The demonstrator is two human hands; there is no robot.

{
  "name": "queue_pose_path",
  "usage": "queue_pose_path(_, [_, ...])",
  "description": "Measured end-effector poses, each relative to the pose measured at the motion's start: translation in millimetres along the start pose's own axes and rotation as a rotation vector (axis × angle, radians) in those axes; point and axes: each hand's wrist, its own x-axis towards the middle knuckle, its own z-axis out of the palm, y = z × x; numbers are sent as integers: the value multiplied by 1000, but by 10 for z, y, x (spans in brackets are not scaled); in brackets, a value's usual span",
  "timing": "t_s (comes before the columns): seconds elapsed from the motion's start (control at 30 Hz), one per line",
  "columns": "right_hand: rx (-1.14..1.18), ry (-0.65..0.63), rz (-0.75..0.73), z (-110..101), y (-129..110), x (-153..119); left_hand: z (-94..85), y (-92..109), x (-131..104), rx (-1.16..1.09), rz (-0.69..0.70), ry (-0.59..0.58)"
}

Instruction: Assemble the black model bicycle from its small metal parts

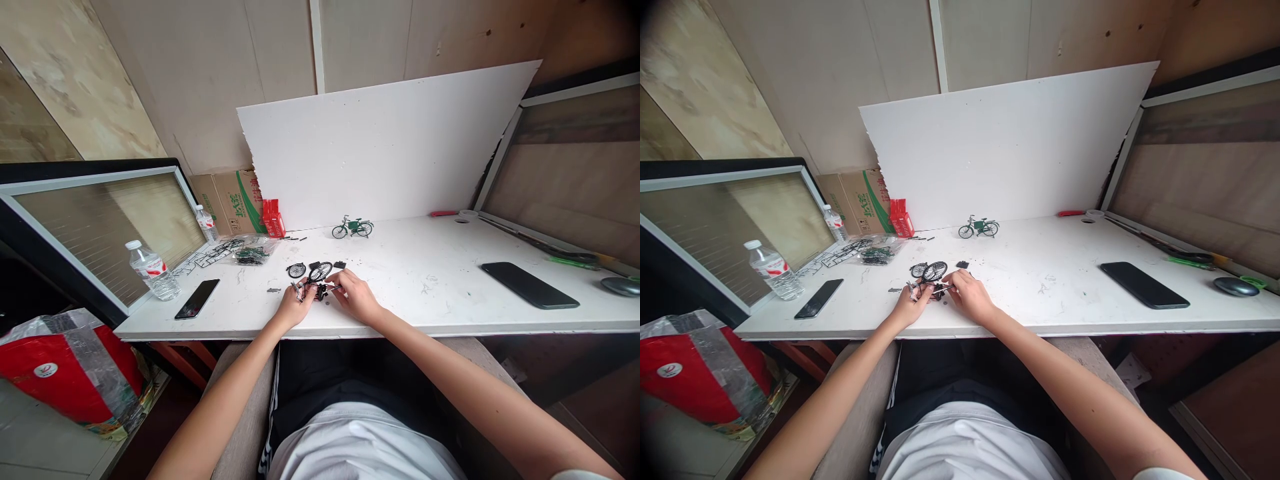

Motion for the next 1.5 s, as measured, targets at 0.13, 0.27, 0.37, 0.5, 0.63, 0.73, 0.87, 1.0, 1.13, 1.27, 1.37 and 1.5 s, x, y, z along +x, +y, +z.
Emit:
queue_pose_path(0.13, [8, 23, -19, -1, 0, -4, -16, 26, -3, 24, 17, -12])
queue_pose_path(0.27, [8, 36, -57, 3, 7, -7, -35, 54, -7, 51, 38, -6])
queue_pose_path(0.37, [-1, 38, -81, 3, 9, -10, -47, 75, -11, 66, 56, -23])
queue_pose_path(0.5, [-5, 34, -81, 4, 8, -15, -55, 101, -15, 66, 65, -45])
queue_pose_path(0.63, [-1, 31, -74, 3, 2, -10, -52, 105, -14, 57, 63, -51])
queue_pose_path(0.73, [9, 21, -69, -3, -6, -2, -51, 89, -11, 48, 68, -59])
queue_pose_path(0.87, [22, 14, -49, -9, -10, 3, -44, 58, -10, 37, 56, -67])
queue_pose_path(1.0, [38, 8, -40, -4, -9, 2, -24, 38, -13, -9, 31, -30])
queue_pose_path(1.13, [58, 0, -37, 2, -8, -1, -21, 32, -15, -5, 41, -36])
queue_pose_path(1.27, [86, -14, -18, 3, -8, -1, -33, 24, -14, 20, 50, -60])
queue_pose_path(1.37, [109, -11, -5, 6, -1, -4, -33, 19, -13, 24, 56, -80])
queue_pose_path(1.5, [133, -29, 24, 16, 17, -13, -25, 14, -12, -6, 51, -86])
